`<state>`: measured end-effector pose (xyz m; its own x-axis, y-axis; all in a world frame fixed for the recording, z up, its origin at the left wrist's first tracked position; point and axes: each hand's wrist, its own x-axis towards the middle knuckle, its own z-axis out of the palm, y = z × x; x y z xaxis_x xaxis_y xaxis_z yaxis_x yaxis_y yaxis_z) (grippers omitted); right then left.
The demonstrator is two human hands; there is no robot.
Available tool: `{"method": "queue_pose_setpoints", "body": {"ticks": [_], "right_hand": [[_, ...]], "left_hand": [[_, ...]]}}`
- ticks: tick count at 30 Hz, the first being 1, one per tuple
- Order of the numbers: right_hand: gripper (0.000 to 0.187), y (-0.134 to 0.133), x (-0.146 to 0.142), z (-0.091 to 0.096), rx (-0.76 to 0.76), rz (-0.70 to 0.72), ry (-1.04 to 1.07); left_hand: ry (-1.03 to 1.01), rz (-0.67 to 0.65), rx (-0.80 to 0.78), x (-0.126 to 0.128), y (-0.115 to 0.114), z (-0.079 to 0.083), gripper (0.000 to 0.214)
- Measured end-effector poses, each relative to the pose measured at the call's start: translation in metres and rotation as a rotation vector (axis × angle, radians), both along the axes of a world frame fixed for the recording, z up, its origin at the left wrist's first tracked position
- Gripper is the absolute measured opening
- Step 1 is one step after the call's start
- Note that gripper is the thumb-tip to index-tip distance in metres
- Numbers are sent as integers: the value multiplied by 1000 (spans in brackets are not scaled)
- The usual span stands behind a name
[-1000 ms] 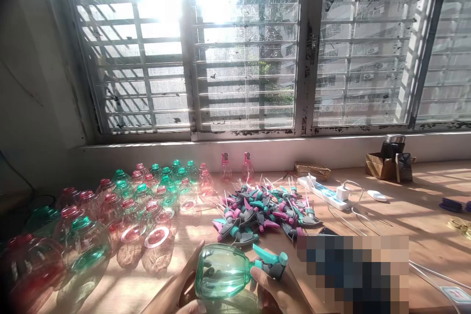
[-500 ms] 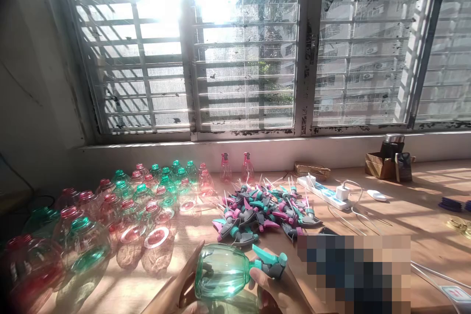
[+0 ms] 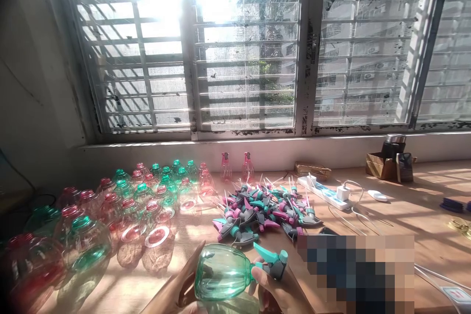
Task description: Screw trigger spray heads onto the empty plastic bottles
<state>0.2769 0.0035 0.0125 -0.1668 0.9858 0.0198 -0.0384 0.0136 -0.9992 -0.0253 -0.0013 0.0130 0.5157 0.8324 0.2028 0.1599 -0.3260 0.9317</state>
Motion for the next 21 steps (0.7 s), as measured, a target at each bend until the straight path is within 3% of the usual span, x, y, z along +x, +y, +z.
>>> {"method": "queue_pose_setpoints", "body": {"ticks": [5,9,13,16,21], "right_hand": [[58,3,0,-5,-26,2,1],[46,3,0,2,-22,-33,17],[51,1,-1,7,-29,-28,1],[59,-1,0,3,-40,-9,-17],[60,3,1,-9,-41,15,-3]], "left_hand": [[-33,-27,-41,-6,2,-2,87],[-13,-81,-29,-6,5,-3,90],[-86,-58,-42,-1,6,-5,99],[-103,-51,-73,-1,4,-5,103],[-20,-23,-48,-8,3,-7,93]]}}
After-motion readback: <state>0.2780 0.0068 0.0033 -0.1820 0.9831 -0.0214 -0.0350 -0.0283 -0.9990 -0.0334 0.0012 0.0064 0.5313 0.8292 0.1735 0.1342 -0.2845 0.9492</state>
